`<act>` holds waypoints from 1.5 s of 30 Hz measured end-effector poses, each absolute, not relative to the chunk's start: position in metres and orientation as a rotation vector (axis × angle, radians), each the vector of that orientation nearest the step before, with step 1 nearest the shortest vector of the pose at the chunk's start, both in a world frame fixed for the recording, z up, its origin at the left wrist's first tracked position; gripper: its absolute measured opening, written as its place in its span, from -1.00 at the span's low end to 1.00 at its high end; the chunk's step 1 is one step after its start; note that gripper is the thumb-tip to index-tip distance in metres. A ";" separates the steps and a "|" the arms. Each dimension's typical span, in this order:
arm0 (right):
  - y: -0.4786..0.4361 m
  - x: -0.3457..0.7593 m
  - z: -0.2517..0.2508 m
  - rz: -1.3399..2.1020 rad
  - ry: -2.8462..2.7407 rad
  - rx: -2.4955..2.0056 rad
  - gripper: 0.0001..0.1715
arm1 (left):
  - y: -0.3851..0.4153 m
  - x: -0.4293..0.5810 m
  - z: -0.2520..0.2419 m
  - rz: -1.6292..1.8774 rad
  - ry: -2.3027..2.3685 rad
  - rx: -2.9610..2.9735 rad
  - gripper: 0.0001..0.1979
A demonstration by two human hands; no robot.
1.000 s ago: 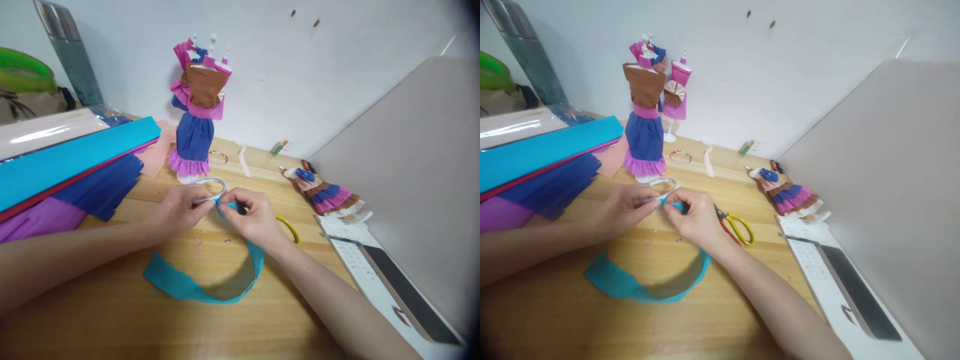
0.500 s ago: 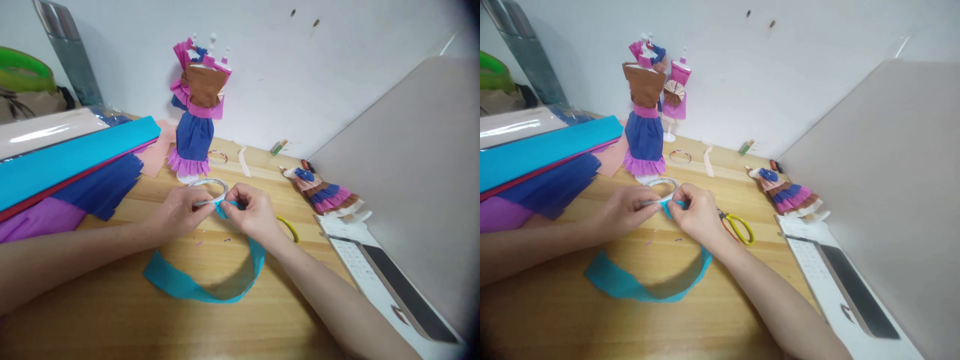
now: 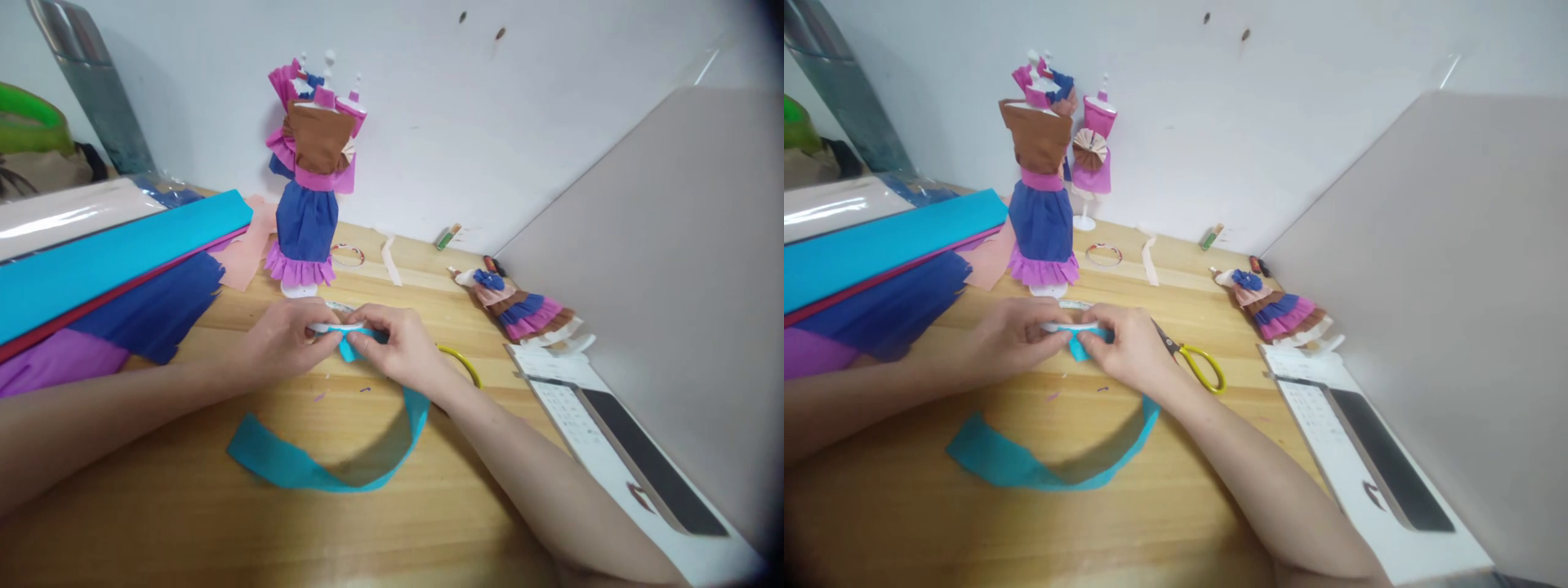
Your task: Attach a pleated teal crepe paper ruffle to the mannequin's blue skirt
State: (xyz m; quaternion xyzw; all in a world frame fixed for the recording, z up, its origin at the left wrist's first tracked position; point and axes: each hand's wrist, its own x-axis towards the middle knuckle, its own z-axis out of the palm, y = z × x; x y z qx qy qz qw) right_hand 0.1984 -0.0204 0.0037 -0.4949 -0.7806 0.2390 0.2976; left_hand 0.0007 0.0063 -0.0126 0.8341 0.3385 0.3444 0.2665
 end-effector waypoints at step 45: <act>-0.015 0.198 -0.004 0.787 -1.763 -1.414 -0.77 | -0.015 0.003 0.005 1.176 1.100 1.805 -0.69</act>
